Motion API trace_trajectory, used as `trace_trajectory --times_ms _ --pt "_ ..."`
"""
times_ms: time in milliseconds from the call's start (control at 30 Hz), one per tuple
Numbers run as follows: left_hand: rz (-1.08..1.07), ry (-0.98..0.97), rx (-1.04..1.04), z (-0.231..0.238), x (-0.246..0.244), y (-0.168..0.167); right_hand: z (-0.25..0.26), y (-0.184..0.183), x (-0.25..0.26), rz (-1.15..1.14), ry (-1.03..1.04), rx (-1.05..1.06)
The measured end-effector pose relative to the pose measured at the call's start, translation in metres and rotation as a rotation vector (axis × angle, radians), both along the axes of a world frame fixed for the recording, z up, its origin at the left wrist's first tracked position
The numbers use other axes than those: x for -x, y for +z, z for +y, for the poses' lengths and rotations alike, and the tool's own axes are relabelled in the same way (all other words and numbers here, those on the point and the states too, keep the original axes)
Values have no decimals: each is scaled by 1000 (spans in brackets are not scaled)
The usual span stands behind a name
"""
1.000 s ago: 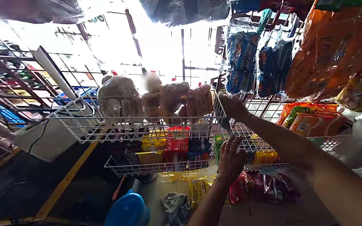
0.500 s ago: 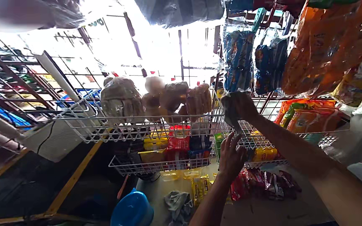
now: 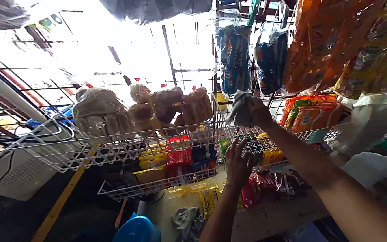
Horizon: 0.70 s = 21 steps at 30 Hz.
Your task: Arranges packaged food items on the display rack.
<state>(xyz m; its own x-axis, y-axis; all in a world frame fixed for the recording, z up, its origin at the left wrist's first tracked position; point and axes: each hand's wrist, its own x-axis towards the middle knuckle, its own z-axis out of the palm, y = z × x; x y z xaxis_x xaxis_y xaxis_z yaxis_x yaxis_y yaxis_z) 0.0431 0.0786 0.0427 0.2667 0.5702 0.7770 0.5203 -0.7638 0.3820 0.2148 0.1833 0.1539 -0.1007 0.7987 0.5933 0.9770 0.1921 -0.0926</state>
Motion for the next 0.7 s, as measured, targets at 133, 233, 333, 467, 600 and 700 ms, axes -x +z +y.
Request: trace_trajectory --times_ms 133,233,333,467,600,700 --pt "24 -26 -6 0 6 2 -27 6 -38 396 -235 243" --pt "21 -24 -14 1 5 1 -24 18 -54 705 -474 -66" --pt "10 -15 -26 1 3 0 6 23 -10 712 -472 -92" --pt "12 -7 -37 2 2 -1 46 18 64 695 -440 -185" --pt "3 20 -85 4 0 -4 44 16 49 687 -436 -262" --pt "-37 39 -108 8 -4 -7 21 21 27 735 -337 -137"
